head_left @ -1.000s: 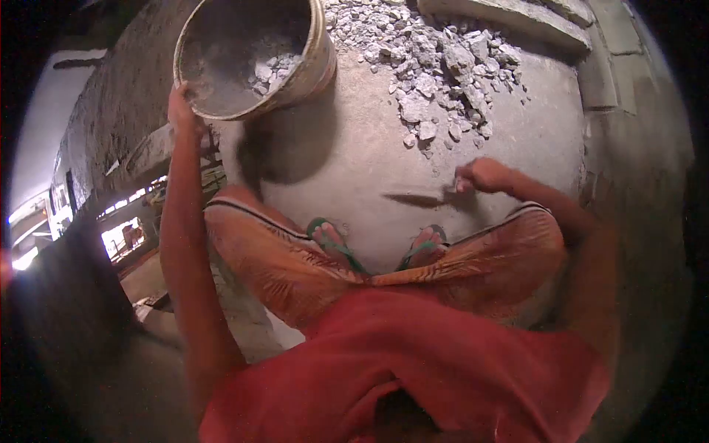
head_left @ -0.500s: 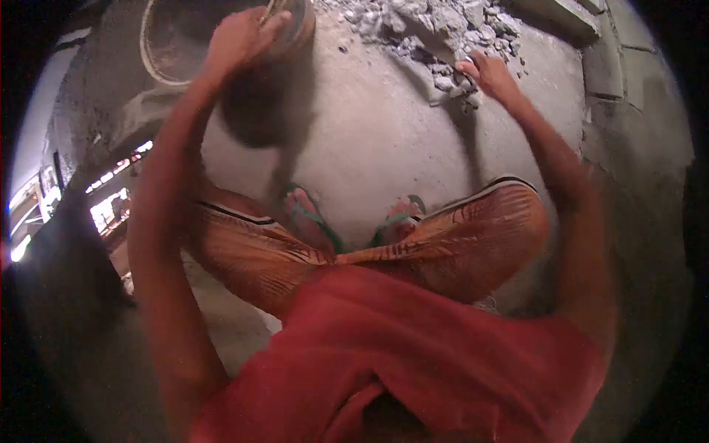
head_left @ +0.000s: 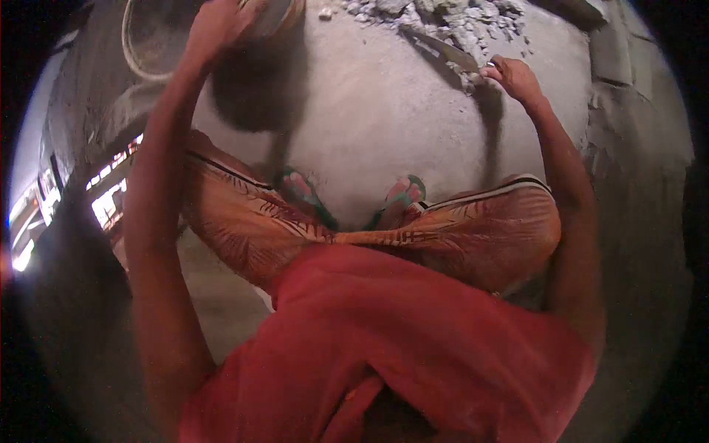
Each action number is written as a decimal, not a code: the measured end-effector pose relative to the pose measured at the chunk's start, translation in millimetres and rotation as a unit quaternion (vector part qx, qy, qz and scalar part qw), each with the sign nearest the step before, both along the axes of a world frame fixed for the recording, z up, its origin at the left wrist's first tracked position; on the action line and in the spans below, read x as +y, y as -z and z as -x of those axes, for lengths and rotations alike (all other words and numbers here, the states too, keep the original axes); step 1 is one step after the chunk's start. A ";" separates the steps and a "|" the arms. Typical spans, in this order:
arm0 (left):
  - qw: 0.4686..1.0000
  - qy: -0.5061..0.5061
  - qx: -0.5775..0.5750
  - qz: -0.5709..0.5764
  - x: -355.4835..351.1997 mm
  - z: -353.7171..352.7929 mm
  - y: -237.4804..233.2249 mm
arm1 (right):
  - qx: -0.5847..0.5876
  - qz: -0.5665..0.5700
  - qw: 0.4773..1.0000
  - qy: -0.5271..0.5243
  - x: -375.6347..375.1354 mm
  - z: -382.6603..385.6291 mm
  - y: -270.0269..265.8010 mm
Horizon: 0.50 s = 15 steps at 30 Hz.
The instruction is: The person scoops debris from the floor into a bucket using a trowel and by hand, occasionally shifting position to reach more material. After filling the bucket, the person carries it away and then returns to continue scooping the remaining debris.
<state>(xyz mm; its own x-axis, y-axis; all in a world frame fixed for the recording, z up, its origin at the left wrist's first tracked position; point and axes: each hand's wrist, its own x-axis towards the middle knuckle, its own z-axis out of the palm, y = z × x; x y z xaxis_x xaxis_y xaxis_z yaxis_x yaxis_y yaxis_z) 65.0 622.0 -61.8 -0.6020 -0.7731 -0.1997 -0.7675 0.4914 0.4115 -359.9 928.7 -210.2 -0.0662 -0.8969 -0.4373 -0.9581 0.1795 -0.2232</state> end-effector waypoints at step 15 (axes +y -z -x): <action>0.984 0.037 -0.006 0.173 22.0 8.6 -13.7 | -0.019 0.118 0.959 0.257 72.5 -104.0 80.1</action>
<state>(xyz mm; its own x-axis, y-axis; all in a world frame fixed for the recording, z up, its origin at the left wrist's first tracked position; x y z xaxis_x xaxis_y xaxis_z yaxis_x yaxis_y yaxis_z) 56.5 644.0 -48.1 -0.6585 -0.7502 0.0602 -0.7280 0.6552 0.2018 -255.9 1001.2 -290.4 -0.5147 -0.8241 -0.2366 -0.7463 0.5664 -0.3496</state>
